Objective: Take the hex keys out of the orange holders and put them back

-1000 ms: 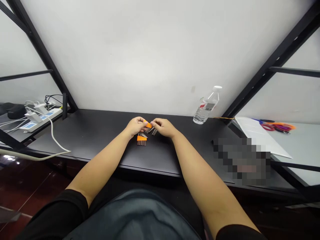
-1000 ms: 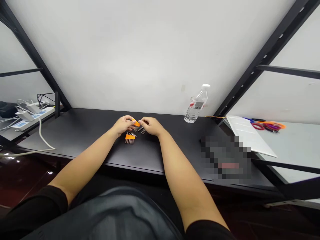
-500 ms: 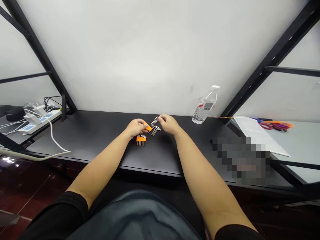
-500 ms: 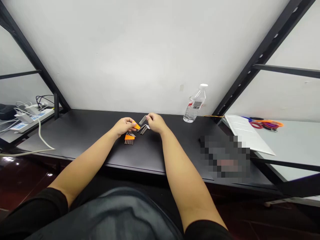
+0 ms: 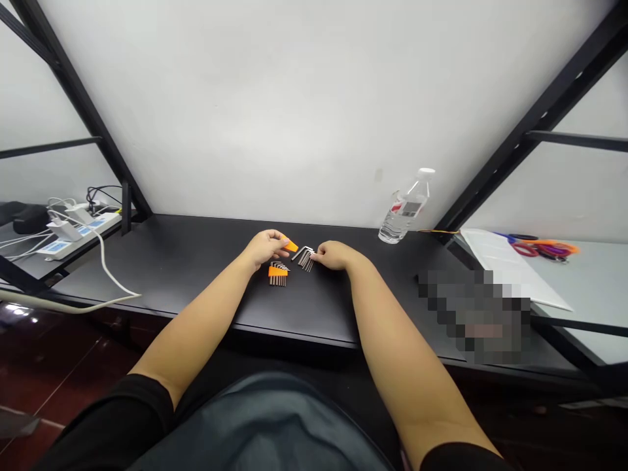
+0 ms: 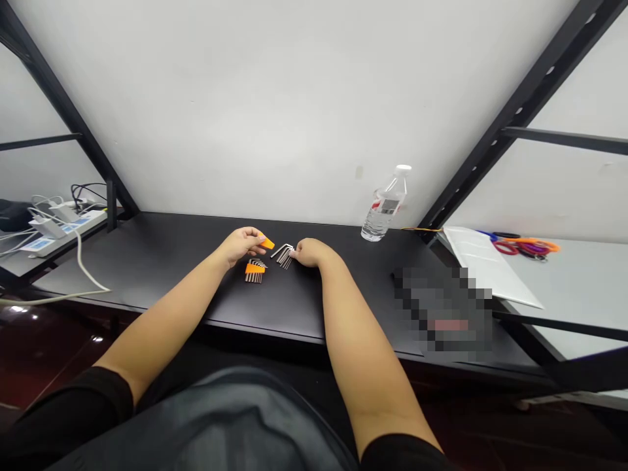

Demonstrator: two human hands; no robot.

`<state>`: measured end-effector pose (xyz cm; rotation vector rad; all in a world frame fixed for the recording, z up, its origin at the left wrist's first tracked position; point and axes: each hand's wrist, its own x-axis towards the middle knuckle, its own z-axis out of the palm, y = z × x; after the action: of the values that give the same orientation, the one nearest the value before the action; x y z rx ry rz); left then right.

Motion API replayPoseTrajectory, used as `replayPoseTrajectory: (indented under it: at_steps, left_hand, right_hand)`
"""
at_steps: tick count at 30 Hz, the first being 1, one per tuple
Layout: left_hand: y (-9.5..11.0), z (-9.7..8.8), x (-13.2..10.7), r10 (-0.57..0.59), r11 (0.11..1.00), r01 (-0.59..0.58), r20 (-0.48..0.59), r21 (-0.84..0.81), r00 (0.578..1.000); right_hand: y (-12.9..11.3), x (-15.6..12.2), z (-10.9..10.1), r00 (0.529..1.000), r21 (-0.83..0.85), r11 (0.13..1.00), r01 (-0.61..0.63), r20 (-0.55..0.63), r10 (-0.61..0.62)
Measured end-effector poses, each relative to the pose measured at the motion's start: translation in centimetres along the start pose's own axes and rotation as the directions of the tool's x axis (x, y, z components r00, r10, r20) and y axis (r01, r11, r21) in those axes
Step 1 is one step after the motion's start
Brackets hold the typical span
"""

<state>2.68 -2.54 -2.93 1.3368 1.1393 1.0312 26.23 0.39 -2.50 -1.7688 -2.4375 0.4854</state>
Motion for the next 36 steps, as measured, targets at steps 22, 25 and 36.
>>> replayPoseTrajectory:
  at_steps: [22, 25, 36]
  left_hand:
    - [0.2, 5.6, -4.9, 0.055, 0.693, -0.456, 0.590, 0.558, 0.806]
    - [0.2, 5.9, -5.4, 0.162, 0.613, -0.525, 0.557, 0.590, 0.815]
    - [1.2, 0.1, -2.3, 0.329, 0.658, -0.321, 0.124, 0.681, 0.936]
  right_hand:
    - [-7.3, -1.6, 0.8, 0.939, -0.116, 0.933, -0.342, -0.088, 0.333]
    - [-7.5, -1.4, 0.9, 0.941, -0.108, 0.936, -0.334, -0.099, 0.324]
    - [-6.8, -0.2, 0.9, 0.939, -0.111, 0.939, -0.324, -0.155, 0.306]
